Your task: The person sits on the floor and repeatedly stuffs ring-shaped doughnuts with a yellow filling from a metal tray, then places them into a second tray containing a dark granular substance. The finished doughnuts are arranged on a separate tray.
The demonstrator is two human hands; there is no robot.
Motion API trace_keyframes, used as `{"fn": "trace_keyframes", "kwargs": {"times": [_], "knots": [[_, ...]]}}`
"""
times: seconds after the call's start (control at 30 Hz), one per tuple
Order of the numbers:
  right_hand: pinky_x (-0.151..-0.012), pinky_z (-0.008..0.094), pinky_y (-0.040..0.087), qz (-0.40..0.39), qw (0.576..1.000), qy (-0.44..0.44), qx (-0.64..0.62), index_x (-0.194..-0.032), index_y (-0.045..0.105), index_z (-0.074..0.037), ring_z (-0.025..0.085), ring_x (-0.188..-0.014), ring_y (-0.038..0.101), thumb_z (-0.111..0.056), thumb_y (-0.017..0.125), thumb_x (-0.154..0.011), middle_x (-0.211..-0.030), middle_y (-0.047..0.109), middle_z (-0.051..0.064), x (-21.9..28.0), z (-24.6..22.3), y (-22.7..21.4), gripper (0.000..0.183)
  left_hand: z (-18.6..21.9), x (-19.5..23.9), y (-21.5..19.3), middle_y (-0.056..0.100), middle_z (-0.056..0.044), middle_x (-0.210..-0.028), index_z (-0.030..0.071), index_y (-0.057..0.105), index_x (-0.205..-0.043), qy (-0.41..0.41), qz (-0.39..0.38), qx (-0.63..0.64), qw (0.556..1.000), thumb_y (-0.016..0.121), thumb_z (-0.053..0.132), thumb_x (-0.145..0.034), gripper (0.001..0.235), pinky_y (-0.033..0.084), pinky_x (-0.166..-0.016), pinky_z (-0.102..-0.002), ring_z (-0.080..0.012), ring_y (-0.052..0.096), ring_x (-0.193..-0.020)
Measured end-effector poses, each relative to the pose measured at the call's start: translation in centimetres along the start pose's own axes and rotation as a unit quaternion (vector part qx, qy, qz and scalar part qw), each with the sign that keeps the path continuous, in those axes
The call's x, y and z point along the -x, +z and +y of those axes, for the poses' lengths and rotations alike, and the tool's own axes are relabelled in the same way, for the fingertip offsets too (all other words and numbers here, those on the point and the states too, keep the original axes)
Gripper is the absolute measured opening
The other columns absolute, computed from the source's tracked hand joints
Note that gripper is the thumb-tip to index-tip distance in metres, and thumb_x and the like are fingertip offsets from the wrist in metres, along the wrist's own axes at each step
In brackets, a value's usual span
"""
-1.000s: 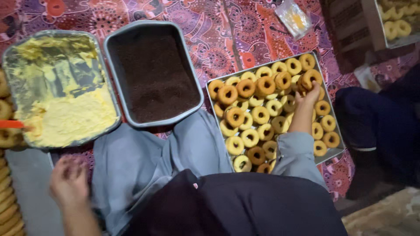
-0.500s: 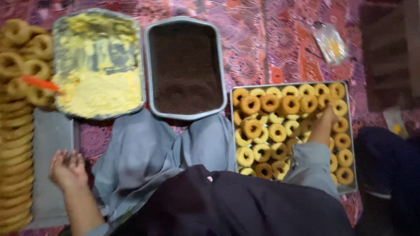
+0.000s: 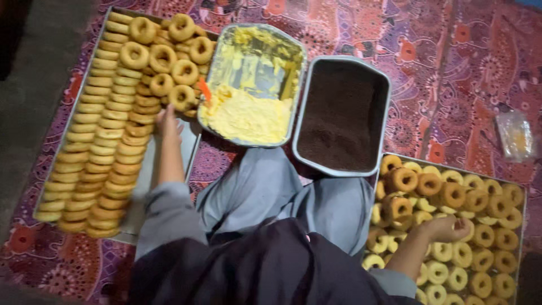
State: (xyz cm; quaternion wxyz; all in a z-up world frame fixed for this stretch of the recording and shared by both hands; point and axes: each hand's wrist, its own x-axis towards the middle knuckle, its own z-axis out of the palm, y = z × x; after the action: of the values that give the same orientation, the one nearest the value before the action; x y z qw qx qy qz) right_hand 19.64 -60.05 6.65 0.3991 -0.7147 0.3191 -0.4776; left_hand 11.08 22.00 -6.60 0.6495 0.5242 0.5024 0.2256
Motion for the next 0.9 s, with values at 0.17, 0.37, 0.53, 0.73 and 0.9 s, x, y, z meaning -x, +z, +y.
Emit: {"fn": "trace_keyframes", "kwargs": {"times": [0.17,0.37,0.53,0.73,0.9], "knots": [[-0.092,0.034,0.051,-0.066,0.996,0.037,-0.043,-0.113,0.061,-0.001,0.020,-0.101,0.061,0.005,0.062,-0.089,-0.113,0.063,0.009,5.1,-1.4,0.5,0.024,2.4,-4.5,5.1,0.068,-0.015,-0.117,0.009,0.063,-0.127,0.092,0.166,-0.300,0.935,0.070,0.041,-0.085,0.053,0.053,-0.098,-0.049,-0.0330,0.065,-0.109],[-0.093,0.034,0.051,-0.079,0.997,-0.010,0.023,-0.113,0.062,-0.001,0.021,-0.101,0.061,0.004,0.059,-0.093,-0.112,0.064,0.008,7.4,-2.5,-0.2,0.020,5.9,-8.5,5.0,0.061,-0.024,-0.128,0.002,0.050,-0.135,0.071,0.235,-0.279,0.928,0.070,0.036,-0.083,0.065,0.049,-0.106,-0.051,-0.0381,0.061,-0.120],[-0.090,0.031,0.052,-0.196,0.976,-0.031,-0.089,-0.115,0.059,0.000,0.017,-0.100,0.060,0.004,0.060,-0.093,-0.110,0.061,0.008,13.1,-5.7,3.4,0.022,4.4,-7.0,3.3,0.054,-0.022,-0.136,0.002,0.040,-0.143,0.117,0.228,-0.149,0.955,0.067,0.023,-0.089,0.064,0.049,-0.107,-0.049,-0.0349,0.058,-0.124],[-0.082,0.029,0.057,-0.582,0.805,-0.010,-0.116,-0.123,0.065,0.000,0.016,-0.098,0.066,-0.025,0.060,-0.106,-0.117,0.064,0.010,28.3,-15.2,3.6,0.030,-4.9,12.8,1.4,0.047,-0.020,-0.145,0.001,0.029,-0.153,0.079,0.030,0.242,0.966,0.063,0.007,-0.097,0.066,0.049,-0.108,-0.047,-0.0310,0.054,-0.129],[-0.087,0.029,0.054,-0.806,0.505,0.268,-0.154,-0.138,0.053,-0.004,0.011,-0.098,0.064,-0.035,0.049,-0.105,-0.115,0.066,0.002,36.6,-18.1,1.6,0.046,-7.0,29.0,4.2,0.063,-0.007,-0.109,0.002,0.056,-0.123,-0.046,-0.261,0.197,0.944,0.063,-0.003,-0.088,0.037,0.054,-0.092,-0.033,-0.0172,0.063,-0.101]]}}
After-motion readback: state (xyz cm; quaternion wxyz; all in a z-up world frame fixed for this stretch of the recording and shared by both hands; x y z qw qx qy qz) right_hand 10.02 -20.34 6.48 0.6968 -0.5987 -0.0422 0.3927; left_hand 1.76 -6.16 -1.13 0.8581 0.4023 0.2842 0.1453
